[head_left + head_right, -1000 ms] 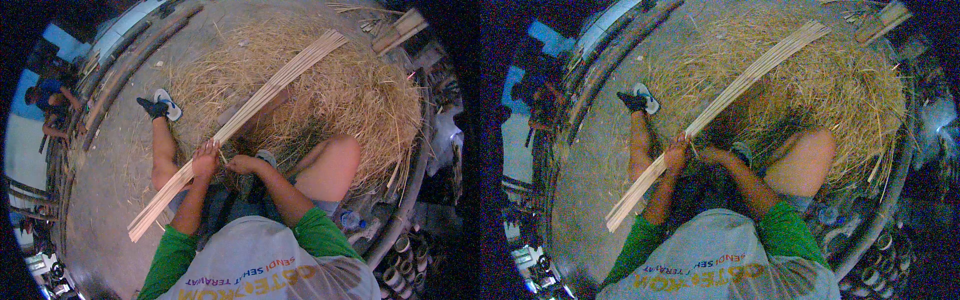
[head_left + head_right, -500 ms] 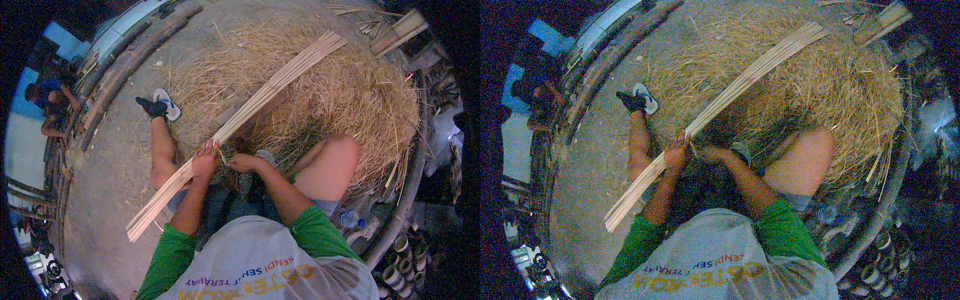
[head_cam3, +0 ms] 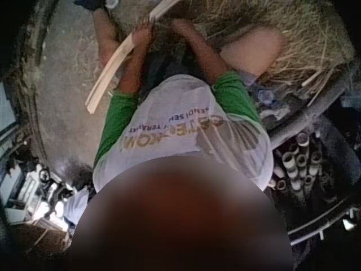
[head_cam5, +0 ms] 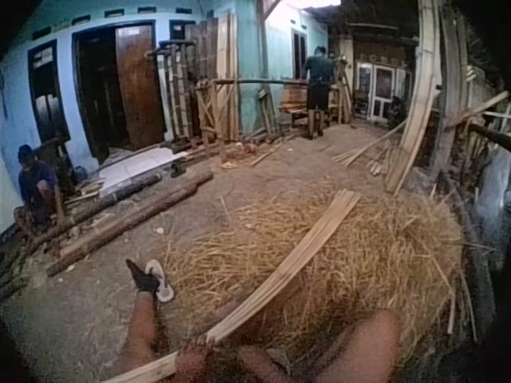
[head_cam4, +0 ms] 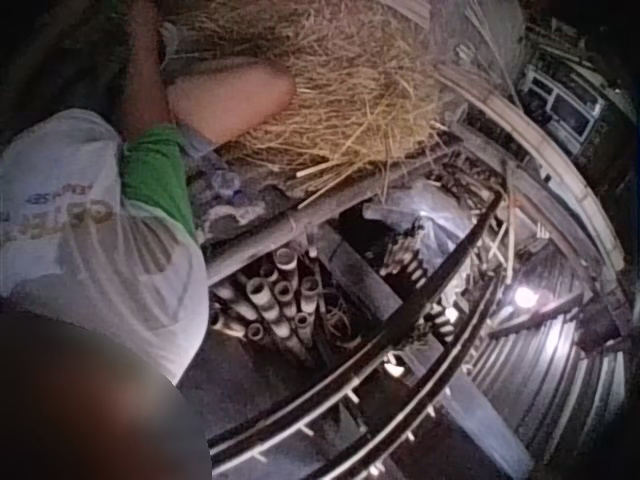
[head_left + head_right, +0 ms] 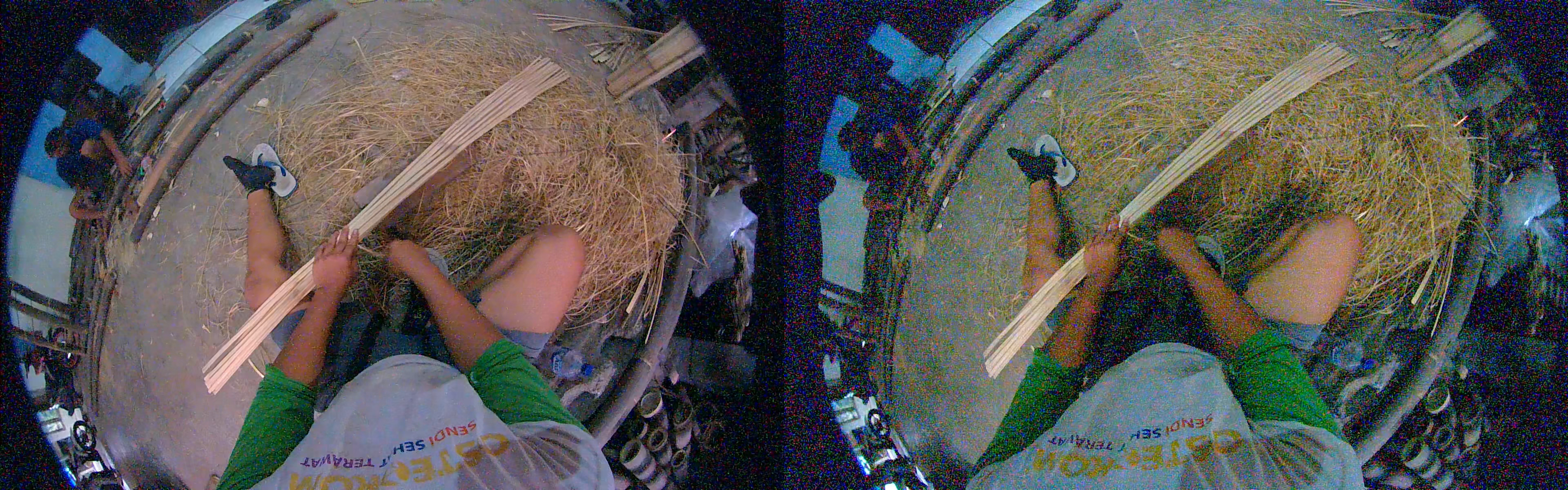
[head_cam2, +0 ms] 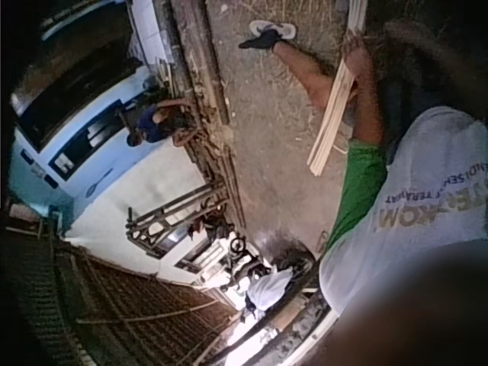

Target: The person sits on the floor and gathers thin bamboo strips, aligning them into a neat bundle. They then tie the bundle together using a thin strip of material.

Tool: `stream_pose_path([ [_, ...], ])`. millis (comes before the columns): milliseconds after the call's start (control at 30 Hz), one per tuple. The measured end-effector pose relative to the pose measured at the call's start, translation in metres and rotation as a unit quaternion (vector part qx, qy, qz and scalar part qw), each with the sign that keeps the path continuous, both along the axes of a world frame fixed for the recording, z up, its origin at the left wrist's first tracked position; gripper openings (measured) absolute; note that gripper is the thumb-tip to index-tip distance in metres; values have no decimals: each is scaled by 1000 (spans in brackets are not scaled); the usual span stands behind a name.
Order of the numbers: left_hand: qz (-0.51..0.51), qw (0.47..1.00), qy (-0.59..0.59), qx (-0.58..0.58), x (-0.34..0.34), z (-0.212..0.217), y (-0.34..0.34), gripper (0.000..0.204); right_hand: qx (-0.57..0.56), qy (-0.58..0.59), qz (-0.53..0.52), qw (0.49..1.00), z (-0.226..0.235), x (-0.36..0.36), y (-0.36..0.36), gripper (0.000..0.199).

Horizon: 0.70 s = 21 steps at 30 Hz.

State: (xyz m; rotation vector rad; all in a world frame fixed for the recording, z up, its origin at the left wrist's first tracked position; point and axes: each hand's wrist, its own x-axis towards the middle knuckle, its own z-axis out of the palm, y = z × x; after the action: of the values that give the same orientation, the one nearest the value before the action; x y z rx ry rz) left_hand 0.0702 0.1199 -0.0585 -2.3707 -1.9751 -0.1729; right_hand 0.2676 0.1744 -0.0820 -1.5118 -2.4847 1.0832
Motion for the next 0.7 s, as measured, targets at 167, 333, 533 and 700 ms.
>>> stream_pose_path([
  [167, -2, 999, 39, -2, 0, 6, -1, 56, -275, 390, 101, 873, 11, 1, 3, 34],
  [333, 2, 1000, 25, -17, 0, 5, -1, 54, -52, 311, -113, 942, 20, 6, 14, 34],
  [533, -4, 1000, -6, 13, 0, -5, 1, 61, -126, -44, 96, 986, -5, -6, 6, 37],
  [700, -3, 999, 43, -26, -2, 1, -1, 55, -232, 339, 182, 893, 17, 4, 8, 39],
])
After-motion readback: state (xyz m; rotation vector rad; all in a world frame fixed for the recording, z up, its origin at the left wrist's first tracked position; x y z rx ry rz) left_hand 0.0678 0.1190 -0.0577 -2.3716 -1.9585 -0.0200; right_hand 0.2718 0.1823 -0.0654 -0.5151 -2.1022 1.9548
